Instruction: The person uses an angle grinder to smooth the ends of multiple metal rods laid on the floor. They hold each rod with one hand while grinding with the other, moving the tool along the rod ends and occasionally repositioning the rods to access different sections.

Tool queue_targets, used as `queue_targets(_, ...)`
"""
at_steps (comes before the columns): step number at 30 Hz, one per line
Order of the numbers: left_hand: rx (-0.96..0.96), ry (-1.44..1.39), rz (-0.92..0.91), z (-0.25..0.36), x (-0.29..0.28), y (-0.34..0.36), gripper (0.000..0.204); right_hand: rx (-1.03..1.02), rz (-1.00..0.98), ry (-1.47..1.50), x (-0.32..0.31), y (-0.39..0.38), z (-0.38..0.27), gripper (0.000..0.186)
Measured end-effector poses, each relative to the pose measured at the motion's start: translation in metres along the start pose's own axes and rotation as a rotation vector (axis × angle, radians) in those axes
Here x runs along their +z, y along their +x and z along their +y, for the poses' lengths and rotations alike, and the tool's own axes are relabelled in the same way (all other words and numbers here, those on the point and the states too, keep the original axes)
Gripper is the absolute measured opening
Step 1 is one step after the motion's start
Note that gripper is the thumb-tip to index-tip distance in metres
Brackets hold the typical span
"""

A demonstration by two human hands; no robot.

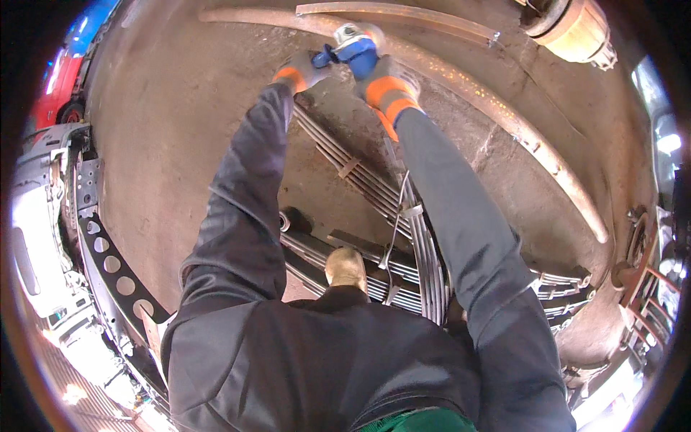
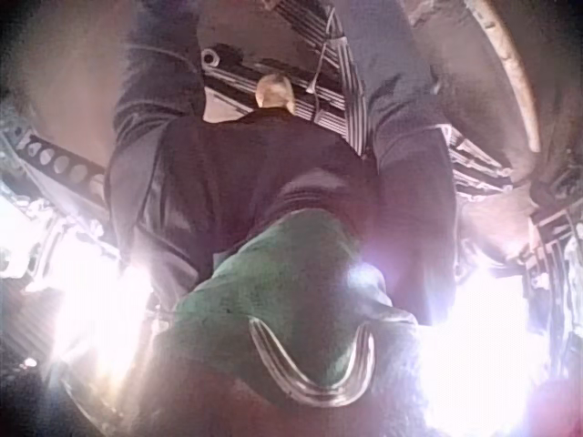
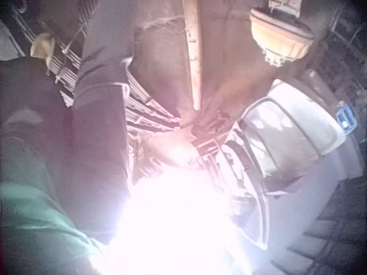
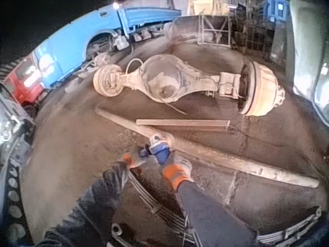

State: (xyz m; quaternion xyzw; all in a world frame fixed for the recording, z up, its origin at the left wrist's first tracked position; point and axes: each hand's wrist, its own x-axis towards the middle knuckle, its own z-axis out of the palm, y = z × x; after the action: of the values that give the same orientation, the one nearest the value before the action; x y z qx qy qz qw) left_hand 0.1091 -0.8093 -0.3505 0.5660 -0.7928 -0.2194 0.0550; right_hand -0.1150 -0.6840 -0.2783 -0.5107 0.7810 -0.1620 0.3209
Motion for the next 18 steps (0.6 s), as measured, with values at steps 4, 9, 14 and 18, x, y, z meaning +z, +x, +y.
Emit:
queue_targets(4, 0.02, 0.002, -0.07, -0.014, -0.004, -0.029, 0.03, -0.025, -0.063, -0.072, 0.009, -0.011, -0.007, 0.042)
queue_targets(9, -0.03, -0.055, 0.025, -0.041, 0.004, -0.073, 0.034, 0.004, -0.1, 0.028, 0.008, -0.06, -0.019, 0.047)
queue_targets(14, 0.013, -0.062, -0.005, -0.008, -0.005, -0.09, 0.037, -0.011, -0.073, 0.006, 0.009, -0.064, -0.008, 0.056)
queue_targets(18, 0.044, -0.164, 0.032, -0.049, -0.031, -0.072, 0.031, -0.08, -0.092, 0.091, 0.009, -0.058, -0.028, 0.063)
